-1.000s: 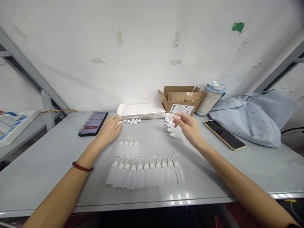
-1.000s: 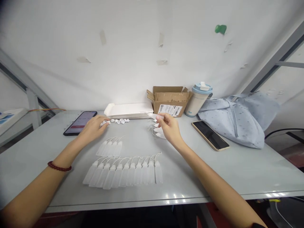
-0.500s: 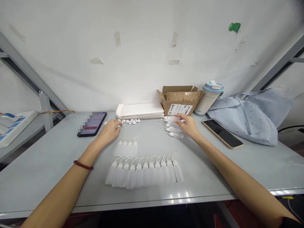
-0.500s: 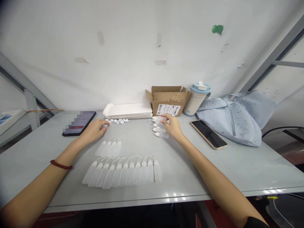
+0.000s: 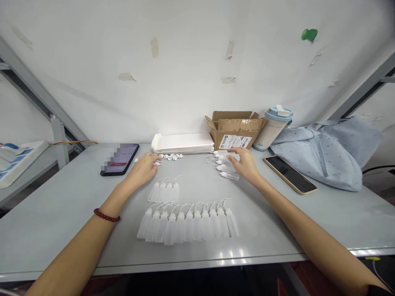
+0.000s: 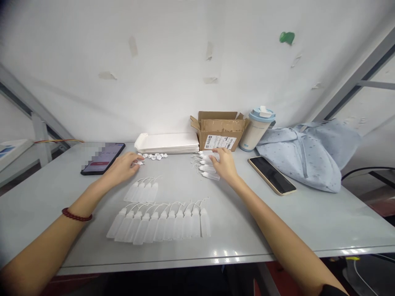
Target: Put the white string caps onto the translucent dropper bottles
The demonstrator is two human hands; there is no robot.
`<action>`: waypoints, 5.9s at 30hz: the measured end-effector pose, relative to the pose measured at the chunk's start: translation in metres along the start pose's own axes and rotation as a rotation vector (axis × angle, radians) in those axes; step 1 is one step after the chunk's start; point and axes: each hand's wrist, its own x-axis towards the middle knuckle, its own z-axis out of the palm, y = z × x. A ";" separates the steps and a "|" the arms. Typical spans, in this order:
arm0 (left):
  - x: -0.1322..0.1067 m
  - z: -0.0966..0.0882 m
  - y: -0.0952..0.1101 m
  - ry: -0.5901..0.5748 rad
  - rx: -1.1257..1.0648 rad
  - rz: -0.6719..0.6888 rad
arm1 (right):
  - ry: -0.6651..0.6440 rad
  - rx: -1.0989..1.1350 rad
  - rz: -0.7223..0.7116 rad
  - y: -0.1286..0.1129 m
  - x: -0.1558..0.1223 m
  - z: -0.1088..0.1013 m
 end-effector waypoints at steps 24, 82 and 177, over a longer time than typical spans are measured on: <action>-0.006 -0.016 0.062 0.083 -1.393 -0.559 | -0.851 0.254 -0.498 -0.113 -0.052 0.006; -0.022 -0.016 0.097 -0.458 -1.577 -0.347 | -0.615 0.655 -0.316 -0.103 -0.061 -0.001; -0.032 -0.024 0.111 -0.271 -0.946 -0.057 | -0.691 1.018 0.162 -0.098 -0.055 -0.003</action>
